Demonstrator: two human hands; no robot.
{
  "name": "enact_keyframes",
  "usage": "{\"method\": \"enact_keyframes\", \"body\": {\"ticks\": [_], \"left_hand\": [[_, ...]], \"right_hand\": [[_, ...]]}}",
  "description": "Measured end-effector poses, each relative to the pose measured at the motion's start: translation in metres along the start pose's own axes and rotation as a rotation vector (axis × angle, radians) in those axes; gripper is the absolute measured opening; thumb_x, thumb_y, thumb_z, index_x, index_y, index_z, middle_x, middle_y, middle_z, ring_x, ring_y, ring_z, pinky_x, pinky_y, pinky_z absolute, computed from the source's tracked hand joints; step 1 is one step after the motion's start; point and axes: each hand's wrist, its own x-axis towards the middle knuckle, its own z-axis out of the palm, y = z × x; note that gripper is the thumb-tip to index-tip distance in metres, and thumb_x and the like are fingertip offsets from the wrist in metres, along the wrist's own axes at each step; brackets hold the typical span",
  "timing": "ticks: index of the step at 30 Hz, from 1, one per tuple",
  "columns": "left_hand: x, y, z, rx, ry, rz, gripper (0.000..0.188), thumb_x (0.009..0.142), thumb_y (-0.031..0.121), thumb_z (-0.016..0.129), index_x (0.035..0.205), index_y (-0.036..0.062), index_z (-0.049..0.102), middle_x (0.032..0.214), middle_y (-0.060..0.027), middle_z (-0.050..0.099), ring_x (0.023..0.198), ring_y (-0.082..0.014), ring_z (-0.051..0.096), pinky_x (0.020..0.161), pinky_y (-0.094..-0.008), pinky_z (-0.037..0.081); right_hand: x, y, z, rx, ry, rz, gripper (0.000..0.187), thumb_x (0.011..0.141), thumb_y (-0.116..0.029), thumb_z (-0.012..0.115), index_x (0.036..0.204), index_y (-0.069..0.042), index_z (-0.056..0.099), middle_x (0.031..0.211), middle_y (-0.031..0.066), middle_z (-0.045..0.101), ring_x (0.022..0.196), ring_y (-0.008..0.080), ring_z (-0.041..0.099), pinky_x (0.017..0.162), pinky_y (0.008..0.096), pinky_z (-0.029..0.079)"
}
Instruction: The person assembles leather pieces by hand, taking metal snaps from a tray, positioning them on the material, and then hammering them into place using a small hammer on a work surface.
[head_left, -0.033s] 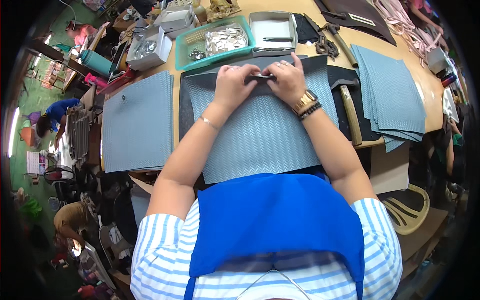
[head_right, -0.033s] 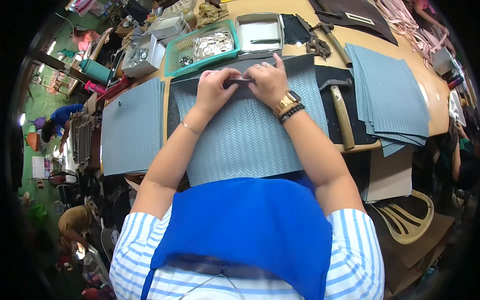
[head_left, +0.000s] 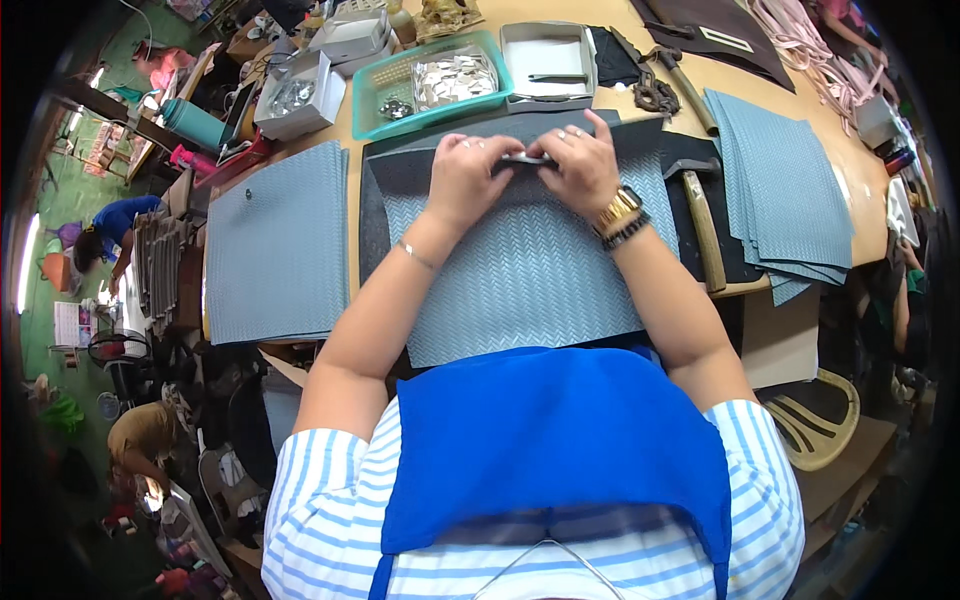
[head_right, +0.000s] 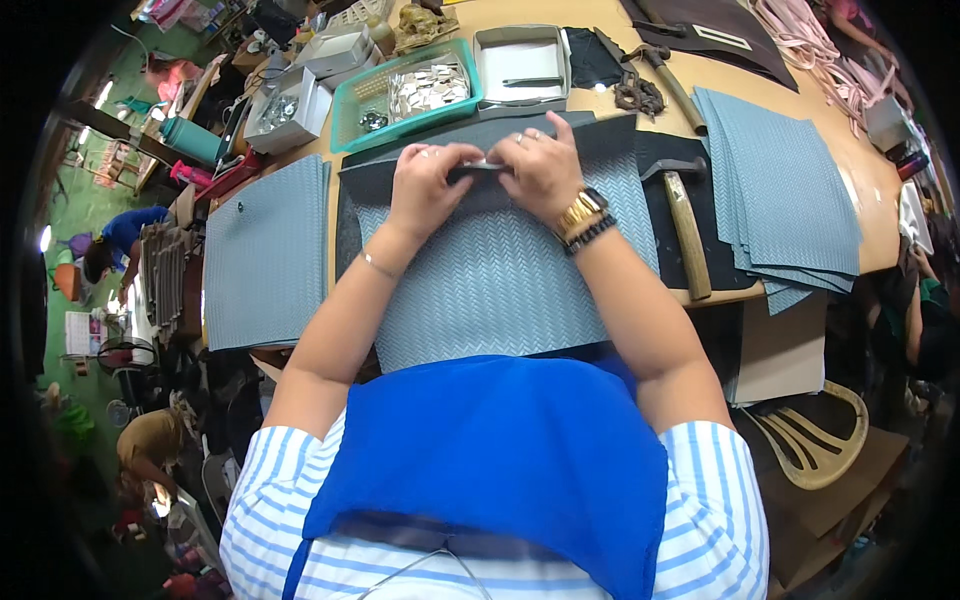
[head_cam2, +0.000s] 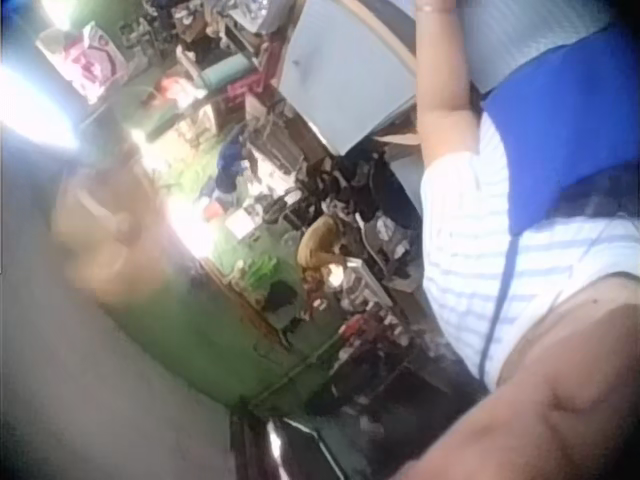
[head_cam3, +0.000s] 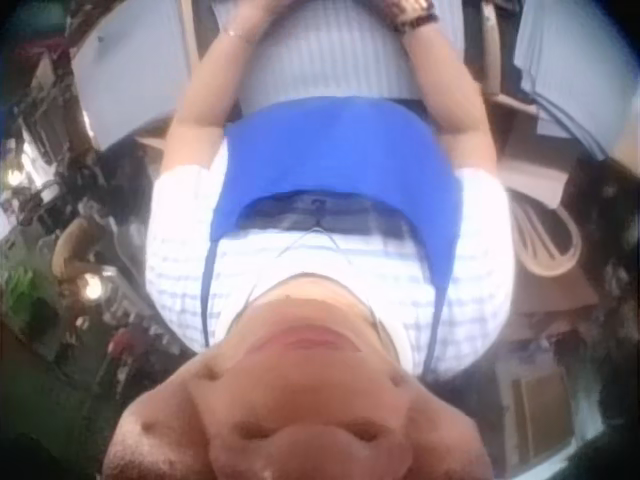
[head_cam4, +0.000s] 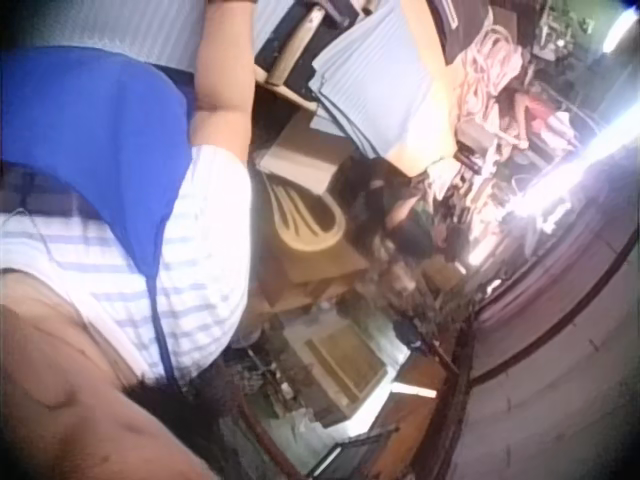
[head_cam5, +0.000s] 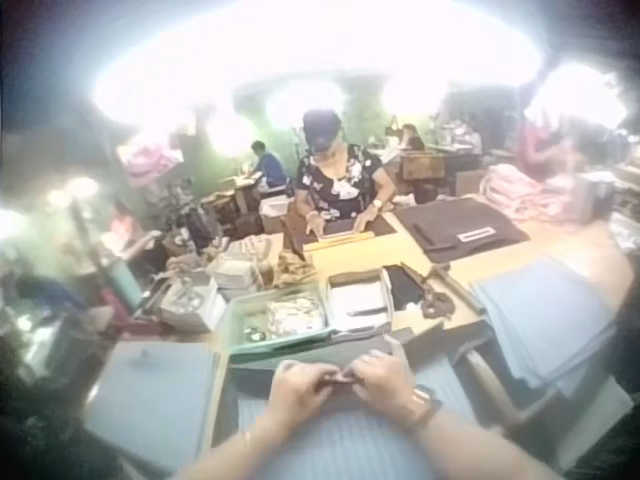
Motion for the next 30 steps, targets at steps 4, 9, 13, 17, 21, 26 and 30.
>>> {"method": "enact_keyframes", "body": {"ticks": [4, 9, 13, 17, 21, 26, 30], "left_hand": [[-0.037, 0.043, -0.036, 0.178, 0.015, 0.19, 0.021, 0.079, 0.016, 0.08, 0.097, 0.0241, 0.073, 0.087, 0.0045, 0.075, 0.084, -0.0154, 0.072, 0.095, -0.0429, 0.046], [-0.087, 0.066, -0.021, 0.072, -0.166, 0.067, 0.019, 0.086, 0.021, 0.077, 0.104, 0.016, 0.073, 0.098, 0.001, 0.076, 0.089, -0.0196, 0.072, 0.084, -0.04, 0.052], [-0.074, 0.07, -0.027, -0.066, -0.228, -0.086, 0.014, 0.089, 0.021, 0.075, 0.101, 0.0131, 0.075, 0.093, -0.0038, 0.075, 0.081, -0.0246, 0.072, 0.071, -0.0391, 0.054], [-0.066, 0.044, -0.017, -0.085, -0.241, 0.004, 0.013, 0.088, 0.021, 0.076, 0.099, 0.0138, 0.077, 0.09, -0.0043, 0.074, 0.078, -0.0255, 0.071, 0.069, -0.0388, 0.054], [-0.037, 0.038, -0.028, -0.218, -0.51, -0.012, 0.012, 0.089, 0.02, 0.076, 0.098, 0.0109, 0.078, 0.089, -0.0062, 0.073, 0.077, -0.0258, 0.071, 0.07, -0.0374, 0.055], [0.044, -0.015, -0.036, -0.236, -0.342, -0.124, 0.017, 0.092, 0.022, 0.076, 0.104, 0.01, 0.079, 0.093, -0.0108, 0.076, 0.084, -0.0227, 0.072, 0.075, -0.0342, 0.056], [0.103, -0.098, -0.019, 0.125, -0.248, -0.315, 0.026, 0.094, 0.03, 0.073, 0.112, 0.0116, 0.079, 0.105, -0.0112, 0.078, 0.095, -0.0266, 0.074, 0.083, -0.0389, 0.057]], "right_hand": [[-0.034, -0.043, -0.044, -0.043, 0.046, -0.141, 0.012, 0.081, -0.019, 0.076, 0.084, -0.02, 0.064, 0.08, -0.004, 0.068, 0.081, 0.0167, 0.069, 0.101, 0.0452, 0.043], [-0.092, -0.071, -0.043, 0.123, -0.195, 0.005, 0.019, 0.088, -0.019, 0.073, 0.106, -0.016, 0.076, 0.105, -0.0029, 0.074, 0.094, 0.0196, 0.068, 0.092, 0.0412, 0.048], [-0.095, -0.071, -0.05, 0.177, -0.195, 0.019, 0.026, 0.087, -0.023, 0.078, 0.111, -0.014, 0.076, 0.111, -0.0002, 0.073, 0.094, 0.0223, 0.065, 0.087, 0.0401, 0.048], [-0.093, -0.072, -0.047, 0.172, -0.183, 0.02, 0.024, 0.087, -0.025, 0.079, 0.109, -0.014, 0.077, 0.112, -0.0003, 0.073, 0.095, 0.0221, 0.065, 0.088, 0.0398, 0.048], [-0.096, -0.069, -0.044, 0.177, -0.187, 0.045, 0.024, 0.087, -0.026, 0.08, 0.107, -0.014, 0.078, 0.111, -0.0001, 0.074, 0.098, 0.0219, 0.066, 0.09, 0.04, 0.048], [-0.094, -0.071, -0.048, 0.185, -0.182, 0.054, 0.023, 0.086, -0.026, 0.081, 0.105, -0.014, 0.078, 0.11, -0.0001, 0.074, 0.097, 0.0214, 0.066, 0.09, 0.04, 0.048], [-0.092, -0.07, -0.048, 0.196, -0.188, 0.067, 0.021, 0.087, -0.025, 0.08, 0.104, -0.014, 0.078, 0.109, 0.0003, 0.074, 0.097, 0.0197, 0.067, 0.091, 0.0393, 0.048]]}}
